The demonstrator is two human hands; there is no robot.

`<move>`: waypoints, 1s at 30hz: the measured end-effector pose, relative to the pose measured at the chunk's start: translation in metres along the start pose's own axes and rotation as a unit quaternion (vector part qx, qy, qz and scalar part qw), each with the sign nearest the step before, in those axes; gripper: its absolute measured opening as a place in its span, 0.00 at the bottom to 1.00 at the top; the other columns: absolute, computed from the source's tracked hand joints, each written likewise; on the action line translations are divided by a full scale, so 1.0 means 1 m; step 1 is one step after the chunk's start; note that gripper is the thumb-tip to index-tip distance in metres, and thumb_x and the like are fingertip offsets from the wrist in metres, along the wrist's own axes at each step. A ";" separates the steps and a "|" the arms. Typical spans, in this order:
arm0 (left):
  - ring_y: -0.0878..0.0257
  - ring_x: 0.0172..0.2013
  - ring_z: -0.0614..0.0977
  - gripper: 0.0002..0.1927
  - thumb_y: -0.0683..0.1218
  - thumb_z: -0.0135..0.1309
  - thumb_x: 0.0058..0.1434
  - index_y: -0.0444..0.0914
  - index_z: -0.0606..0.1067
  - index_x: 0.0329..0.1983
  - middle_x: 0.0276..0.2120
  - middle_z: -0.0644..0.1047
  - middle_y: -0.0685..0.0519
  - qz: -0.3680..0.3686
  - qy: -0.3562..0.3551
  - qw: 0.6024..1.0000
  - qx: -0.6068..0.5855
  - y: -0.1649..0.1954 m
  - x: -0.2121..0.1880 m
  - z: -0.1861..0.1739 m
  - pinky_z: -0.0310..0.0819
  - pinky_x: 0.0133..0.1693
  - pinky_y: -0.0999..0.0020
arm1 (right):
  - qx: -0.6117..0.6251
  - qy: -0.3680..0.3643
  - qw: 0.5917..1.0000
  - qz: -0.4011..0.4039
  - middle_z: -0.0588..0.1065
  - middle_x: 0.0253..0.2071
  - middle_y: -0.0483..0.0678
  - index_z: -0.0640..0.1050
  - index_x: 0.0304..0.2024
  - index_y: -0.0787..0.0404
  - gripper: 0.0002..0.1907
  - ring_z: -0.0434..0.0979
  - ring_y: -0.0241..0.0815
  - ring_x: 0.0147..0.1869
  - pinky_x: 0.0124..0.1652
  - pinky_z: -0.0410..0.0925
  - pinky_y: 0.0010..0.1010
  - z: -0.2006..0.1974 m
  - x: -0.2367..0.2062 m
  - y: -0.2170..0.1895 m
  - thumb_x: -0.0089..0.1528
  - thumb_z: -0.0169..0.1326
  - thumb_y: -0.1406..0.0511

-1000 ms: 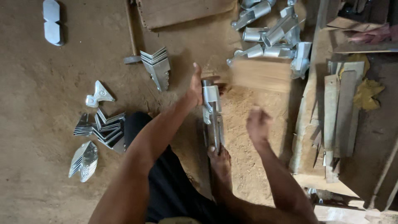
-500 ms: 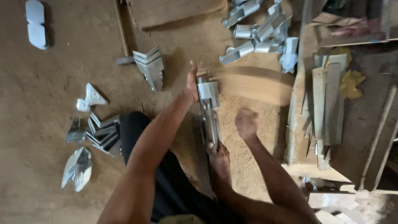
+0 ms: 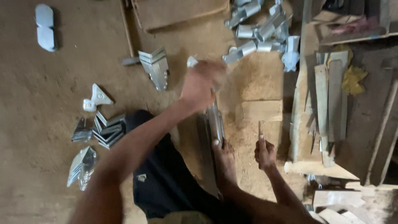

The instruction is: The person sits on the workshop floor and hammers galvanized sheet metal fittings over a metal pipe form using a wooden mallet, repeatedly striking and repositioning the metal pieces to shape them. Shaped pieces are set aside among stacks of similar finished parts on the ground.

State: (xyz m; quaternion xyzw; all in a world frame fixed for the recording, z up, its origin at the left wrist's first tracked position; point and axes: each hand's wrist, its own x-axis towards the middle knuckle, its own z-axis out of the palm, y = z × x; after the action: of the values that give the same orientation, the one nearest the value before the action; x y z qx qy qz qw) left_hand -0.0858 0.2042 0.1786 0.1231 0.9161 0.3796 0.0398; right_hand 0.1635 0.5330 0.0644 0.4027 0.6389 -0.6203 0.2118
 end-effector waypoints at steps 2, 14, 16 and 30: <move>0.51 0.53 0.77 0.33 0.62 0.60 0.58 0.39 0.70 0.59 0.53 0.75 0.43 0.083 -0.067 0.994 0.025 0.005 -0.028 -0.008 0.70 0.54 0.55 | 0.021 0.001 1.000 -0.008 0.57 0.13 0.37 0.65 0.22 0.55 0.26 0.52 0.29 0.12 0.12 0.47 0.26 0.001 -0.002 -0.004 0.70 0.45 0.48; 0.39 0.65 0.69 0.44 0.72 0.27 0.64 0.44 0.59 0.76 0.67 0.67 0.35 -0.589 0.149 0.720 -0.336 -0.041 -0.008 0.132 0.63 0.62 0.51 | 0.014 -0.022 0.988 -0.155 0.62 0.18 0.38 0.68 0.27 0.57 0.21 0.59 0.28 0.17 0.15 0.54 0.23 0.037 -0.017 -0.054 0.72 0.46 0.54; 0.38 0.61 0.77 0.44 0.72 0.29 0.70 0.34 0.67 0.69 0.62 0.75 0.32 -0.519 0.189 0.771 -0.315 -0.049 -0.007 0.140 0.69 0.61 0.50 | -0.050 -0.021 0.972 -0.227 0.65 0.19 0.40 0.71 0.28 0.59 0.20 0.62 0.28 0.18 0.16 0.58 0.22 0.030 -0.022 -0.067 0.72 0.47 0.56; 0.39 0.66 0.69 0.51 0.77 0.26 0.65 0.32 0.68 0.69 0.67 0.70 0.36 -0.650 0.162 0.655 -0.350 -0.040 0.003 0.114 0.61 0.65 0.46 | -0.120 -0.062 0.925 -0.356 0.73 0.27 0.44 0.74 0.32 0.55 0.16 0.71 0.36 0.28 0.28 0.68 0.29 0.017 -0.007 -0.021 0.71 0.44 0.56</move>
State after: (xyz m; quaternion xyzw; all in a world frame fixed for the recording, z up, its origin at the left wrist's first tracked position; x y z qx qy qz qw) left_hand -0.0774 0.2564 0.0698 -0.5899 0.5537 0.5632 0.1679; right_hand 0.1472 0.5165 0.0806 0.0810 0.7954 -0.5974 0.0628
